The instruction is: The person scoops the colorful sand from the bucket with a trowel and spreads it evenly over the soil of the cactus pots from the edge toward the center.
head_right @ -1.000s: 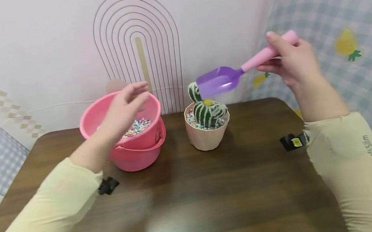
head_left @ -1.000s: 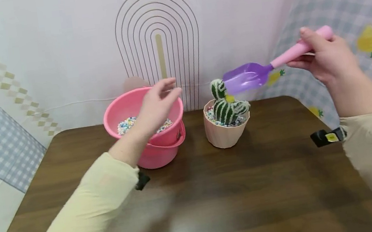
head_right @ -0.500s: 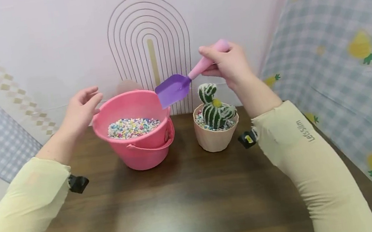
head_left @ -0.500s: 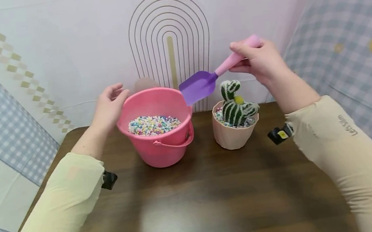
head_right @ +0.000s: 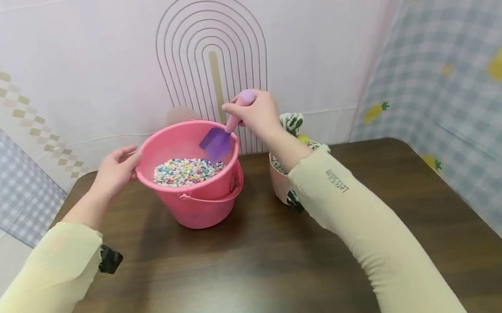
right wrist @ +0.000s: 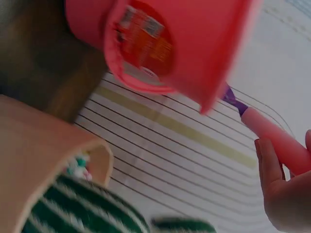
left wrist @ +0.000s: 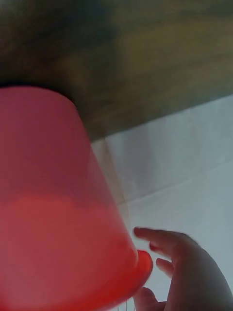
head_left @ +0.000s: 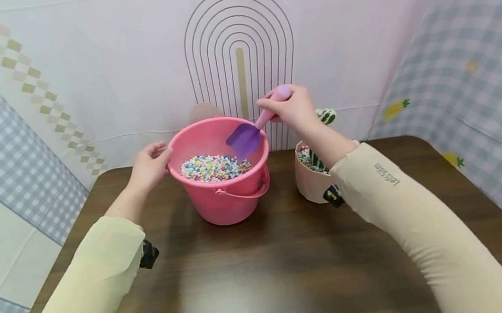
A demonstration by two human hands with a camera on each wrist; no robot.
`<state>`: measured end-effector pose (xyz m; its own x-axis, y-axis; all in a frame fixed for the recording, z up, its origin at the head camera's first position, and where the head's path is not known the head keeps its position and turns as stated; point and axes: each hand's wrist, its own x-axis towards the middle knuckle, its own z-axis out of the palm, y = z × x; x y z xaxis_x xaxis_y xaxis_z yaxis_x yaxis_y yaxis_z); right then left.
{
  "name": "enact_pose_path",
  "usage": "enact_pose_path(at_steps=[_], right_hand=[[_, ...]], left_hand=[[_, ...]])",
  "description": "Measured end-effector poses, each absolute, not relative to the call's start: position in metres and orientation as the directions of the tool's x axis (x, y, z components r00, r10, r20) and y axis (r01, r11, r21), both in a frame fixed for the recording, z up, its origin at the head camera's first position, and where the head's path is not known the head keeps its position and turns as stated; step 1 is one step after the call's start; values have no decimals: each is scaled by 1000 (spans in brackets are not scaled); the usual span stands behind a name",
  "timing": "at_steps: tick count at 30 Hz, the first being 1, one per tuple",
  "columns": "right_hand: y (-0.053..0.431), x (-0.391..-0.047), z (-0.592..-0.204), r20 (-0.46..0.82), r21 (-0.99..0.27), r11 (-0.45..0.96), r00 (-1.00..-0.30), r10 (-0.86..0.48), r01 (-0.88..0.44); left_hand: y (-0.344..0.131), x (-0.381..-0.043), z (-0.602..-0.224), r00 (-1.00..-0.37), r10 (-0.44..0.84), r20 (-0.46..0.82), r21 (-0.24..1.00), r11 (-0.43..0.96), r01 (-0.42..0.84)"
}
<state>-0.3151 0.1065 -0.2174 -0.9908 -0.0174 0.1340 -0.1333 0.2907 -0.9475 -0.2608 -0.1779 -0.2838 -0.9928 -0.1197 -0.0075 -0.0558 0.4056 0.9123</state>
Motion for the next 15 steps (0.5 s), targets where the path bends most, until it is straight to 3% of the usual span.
enact_pose_path(at_steps=[7, 15], right_hand=[[80, -326, -245, 246, -814, 532, -968, -45, -232], [71, -328, -258, 282, -739, 582, -941, -190, -339]], left_hand=[[-170, -258, -295, -993, -111, -31, 967, 249, -58], [-166, -257, -301, -989, -138, -54, 974, 212, -83]])
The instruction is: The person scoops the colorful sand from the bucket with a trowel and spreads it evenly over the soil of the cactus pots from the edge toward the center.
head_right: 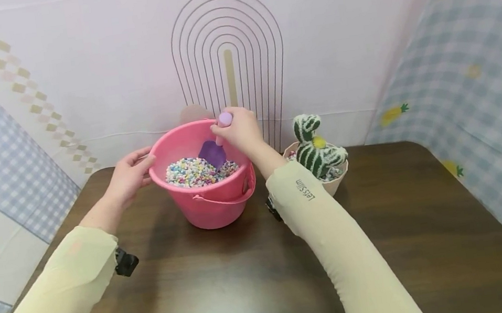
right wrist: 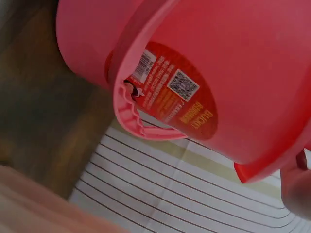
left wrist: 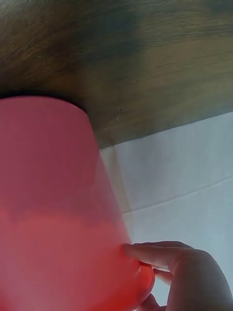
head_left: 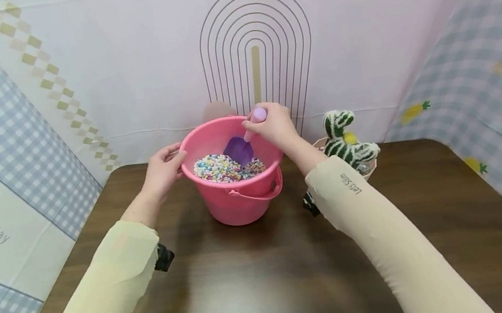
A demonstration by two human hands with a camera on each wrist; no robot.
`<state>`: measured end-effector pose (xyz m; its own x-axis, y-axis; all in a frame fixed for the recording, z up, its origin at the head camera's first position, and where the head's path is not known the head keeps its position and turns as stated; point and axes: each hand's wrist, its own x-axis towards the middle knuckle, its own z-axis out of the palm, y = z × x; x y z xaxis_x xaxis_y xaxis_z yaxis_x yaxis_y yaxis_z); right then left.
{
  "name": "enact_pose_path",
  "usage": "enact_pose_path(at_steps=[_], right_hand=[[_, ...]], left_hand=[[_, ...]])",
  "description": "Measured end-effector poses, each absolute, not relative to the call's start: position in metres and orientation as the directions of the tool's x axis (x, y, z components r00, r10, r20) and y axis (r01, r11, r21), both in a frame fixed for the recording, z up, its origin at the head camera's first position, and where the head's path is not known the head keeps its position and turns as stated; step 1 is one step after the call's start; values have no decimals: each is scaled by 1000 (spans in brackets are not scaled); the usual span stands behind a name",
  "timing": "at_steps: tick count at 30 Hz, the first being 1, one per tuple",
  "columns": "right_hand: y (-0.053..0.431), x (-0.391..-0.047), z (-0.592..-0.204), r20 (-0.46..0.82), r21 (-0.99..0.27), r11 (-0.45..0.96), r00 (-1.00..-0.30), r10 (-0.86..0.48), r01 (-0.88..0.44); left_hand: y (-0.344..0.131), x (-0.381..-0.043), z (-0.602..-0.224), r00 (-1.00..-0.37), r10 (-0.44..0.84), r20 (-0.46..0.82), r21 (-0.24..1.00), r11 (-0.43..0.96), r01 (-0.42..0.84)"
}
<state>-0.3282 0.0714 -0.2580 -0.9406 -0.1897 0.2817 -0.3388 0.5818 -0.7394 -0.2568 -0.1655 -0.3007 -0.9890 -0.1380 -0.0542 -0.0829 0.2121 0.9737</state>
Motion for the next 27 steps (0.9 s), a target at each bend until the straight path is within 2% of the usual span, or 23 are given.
enact_pose_path(at_steps=[3, 6, 10, 19, 27], right_hand=[[73, -325, -258, 267, -722, 582, -927, -265, -374], [78, -323, -260, 209, -756, 561, -937, -281, -337], [83, -321, -264, 129, -832, 503, -964, -231, -232], [73, -322, -266, 51, -932, 350, -991, -121, -91], [67, -326, -261, -75, -991, 114, -997, -17, 73]], left_hand=[[-165, -256, -301, -987, -147, -61, 975, 203, -90], [-165, -255, -301, -985, -158, -66, 976, 193, -96], [-163, -256, -302, -985, -161, -60, 978, 188, -91], [-163, -256, -303, -984, -169, -63, 981, 169, -91], [-161, -257, -303, -983, -171, -65, 984, 155, -92]])
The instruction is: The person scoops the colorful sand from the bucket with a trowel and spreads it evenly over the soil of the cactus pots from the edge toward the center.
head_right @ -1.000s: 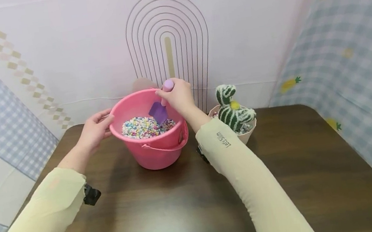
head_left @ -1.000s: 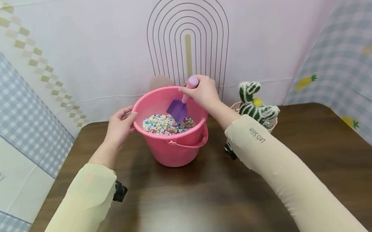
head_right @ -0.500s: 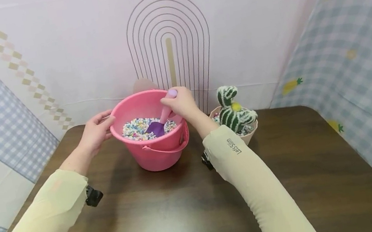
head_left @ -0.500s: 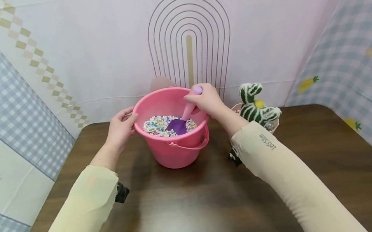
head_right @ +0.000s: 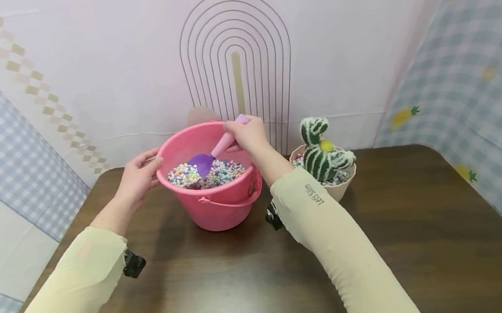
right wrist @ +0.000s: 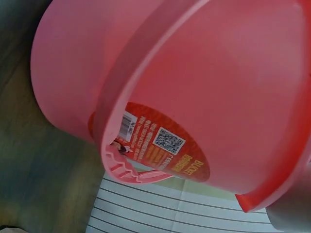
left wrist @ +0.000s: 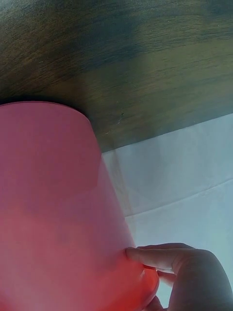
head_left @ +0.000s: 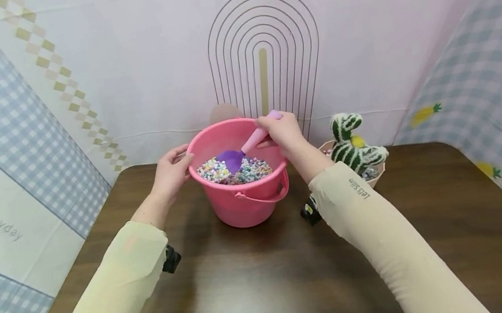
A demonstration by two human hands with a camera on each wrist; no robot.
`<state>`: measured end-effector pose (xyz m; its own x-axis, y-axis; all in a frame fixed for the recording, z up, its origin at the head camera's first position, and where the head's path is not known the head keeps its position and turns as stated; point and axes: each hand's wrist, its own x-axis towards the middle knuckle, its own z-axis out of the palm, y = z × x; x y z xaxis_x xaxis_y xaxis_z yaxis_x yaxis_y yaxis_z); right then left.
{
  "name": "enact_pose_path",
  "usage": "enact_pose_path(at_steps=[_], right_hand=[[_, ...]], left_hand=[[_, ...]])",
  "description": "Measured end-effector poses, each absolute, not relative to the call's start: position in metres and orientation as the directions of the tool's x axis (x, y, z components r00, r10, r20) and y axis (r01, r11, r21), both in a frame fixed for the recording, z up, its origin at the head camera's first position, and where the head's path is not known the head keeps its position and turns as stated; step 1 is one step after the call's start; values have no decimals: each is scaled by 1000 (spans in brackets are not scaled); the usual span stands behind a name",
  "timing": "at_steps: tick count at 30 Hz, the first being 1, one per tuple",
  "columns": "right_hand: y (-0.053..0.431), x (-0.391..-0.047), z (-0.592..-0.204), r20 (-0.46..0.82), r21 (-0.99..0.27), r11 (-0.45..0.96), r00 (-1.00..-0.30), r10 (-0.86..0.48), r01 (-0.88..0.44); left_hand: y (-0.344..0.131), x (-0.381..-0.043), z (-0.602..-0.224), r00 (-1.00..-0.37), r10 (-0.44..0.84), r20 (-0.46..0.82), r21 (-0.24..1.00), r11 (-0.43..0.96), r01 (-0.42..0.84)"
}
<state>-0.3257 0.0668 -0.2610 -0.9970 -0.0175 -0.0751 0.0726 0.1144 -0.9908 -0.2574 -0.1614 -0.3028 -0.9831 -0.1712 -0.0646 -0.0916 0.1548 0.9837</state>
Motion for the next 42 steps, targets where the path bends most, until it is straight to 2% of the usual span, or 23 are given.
enact_pose_path(at_steps=[3, 10, 14, 19, 31, 34, 38, 42], right_hand=[[70, -326, -259, -104, -992, 66, -994, 23, 105], [79, -329, -255, -177, -968, -186, -984, 17, 170], [87, -329, -253, -211, -944, -267, -977, 37, 194], [94, -328, -251, -214, -933, -305, -976, 42, 191], [115, -319, -242, -172, -945, -288, -984, 45, 152], [123, -318, -237, -165, -943, -302, -985, 54, 142], [137, -316, -227, -155, -934, -333, -987, 47, 131], [157, -312, -215, -160, -914, -383, -987, 34, 134]], left_hand=[[-159, -259, -303, -983, -174, -65, 982, 164, -94], [-155, -260, -303, -981, -182, -61, 982, 164, -92], [-154, -258, -303, -982, -181, -60, 982, 168, -91], [-152, -257, -303, -980, -188, -66, 980, 173, -99], [-150, -255, -303, -973, -217, -74, 978, 175, -113], [-148, -253, -302, -959, -283, -24, 978, 193, -82], [-145, -251, -296, -909, -396, 127, 966, 259, 22], [-139, -246, -282, -867, -440, 236, 949, 296, 108]])
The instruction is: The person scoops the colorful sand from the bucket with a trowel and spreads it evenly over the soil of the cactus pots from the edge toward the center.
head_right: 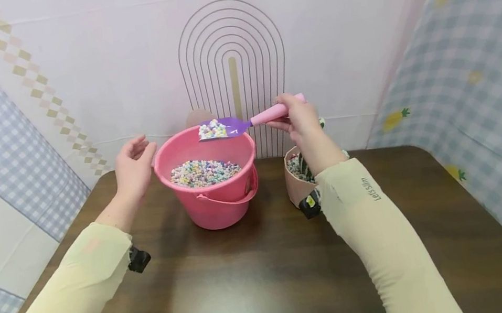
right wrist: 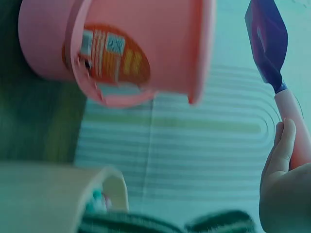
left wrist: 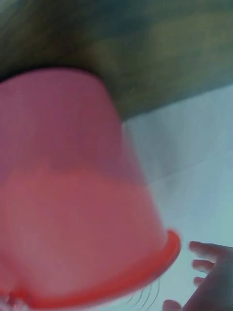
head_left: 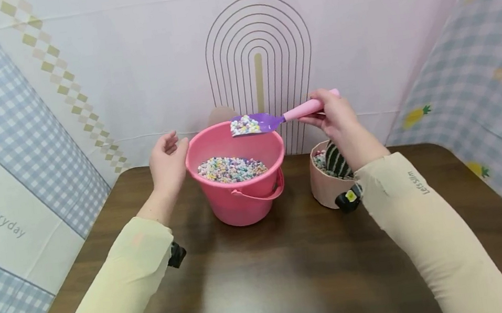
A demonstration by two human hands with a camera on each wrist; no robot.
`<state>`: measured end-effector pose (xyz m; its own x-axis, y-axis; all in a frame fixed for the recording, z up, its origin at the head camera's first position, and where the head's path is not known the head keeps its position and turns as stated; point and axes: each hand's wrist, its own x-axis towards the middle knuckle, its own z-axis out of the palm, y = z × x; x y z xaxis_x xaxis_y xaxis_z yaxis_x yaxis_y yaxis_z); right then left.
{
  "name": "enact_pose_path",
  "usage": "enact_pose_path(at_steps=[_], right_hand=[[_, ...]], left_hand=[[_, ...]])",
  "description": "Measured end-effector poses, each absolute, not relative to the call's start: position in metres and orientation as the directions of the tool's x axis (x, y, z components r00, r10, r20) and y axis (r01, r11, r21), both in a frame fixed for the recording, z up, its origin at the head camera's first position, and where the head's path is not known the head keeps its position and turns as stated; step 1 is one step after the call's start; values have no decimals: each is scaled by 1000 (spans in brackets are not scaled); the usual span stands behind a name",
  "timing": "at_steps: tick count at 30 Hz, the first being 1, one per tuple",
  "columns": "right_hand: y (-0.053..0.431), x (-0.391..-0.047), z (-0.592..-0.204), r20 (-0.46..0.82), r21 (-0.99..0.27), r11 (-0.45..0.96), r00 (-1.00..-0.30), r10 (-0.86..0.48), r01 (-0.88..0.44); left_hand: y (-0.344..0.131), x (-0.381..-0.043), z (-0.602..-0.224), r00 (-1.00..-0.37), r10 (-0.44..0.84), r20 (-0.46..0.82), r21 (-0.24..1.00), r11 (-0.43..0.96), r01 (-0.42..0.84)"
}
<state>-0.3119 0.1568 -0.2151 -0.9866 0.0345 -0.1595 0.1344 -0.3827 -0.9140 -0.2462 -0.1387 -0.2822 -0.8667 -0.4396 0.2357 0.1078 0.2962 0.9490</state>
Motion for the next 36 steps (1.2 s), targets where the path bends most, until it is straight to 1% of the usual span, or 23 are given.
enact_pose_path(at_steps=[4, 9, 13, 17, 20, 23, 28, 31, 36], right_hand=[[177, -307, -204, -171, -893, -427, -985, 32, 141], [197, -303, -193, -179, -861, -486, -984, 10, 152], [212, -301, -186, -193, -834, -531, -981, 30, 148], [228, -301, -182, -197, -804, -579, -979, 49, 133], [240, -300, -179, -199, -791, -599, -978, 60, 124], [254, -299, -177, -202, -790, -602, -976, 84, 112], [280, -296, -176, -210, -762, -641, -973, 100, 99], [294, -295, -177, -226, -737, -668, -970, 92, 108], [313, -292, -181, -236, -728, -675, -968, 82, 121]], left_hand=[[-124, -243, -267, -855, -425, 297, 941, 283, 186], [-96, -239, -253, -887, -331, 323, 936, 252, 247], [-69, -236, -246, -933, -226, 280, 953, 184, 241], [-45, -235, -246, -972, -109, 206, 975, 104, 195], [-29, -237, -251, -986, -30, 161, 983, 95, 158], [-11, -240, -260, -990, 37, 132, 983, 124, 136], [16, -243, -282, -990, 125, 63, 966, 241, 92], [30, -243, -293, -991, 129, 42, 944, 319, 82], [42, -247, -306, -995, 95, 29, 924, 378, 63]])
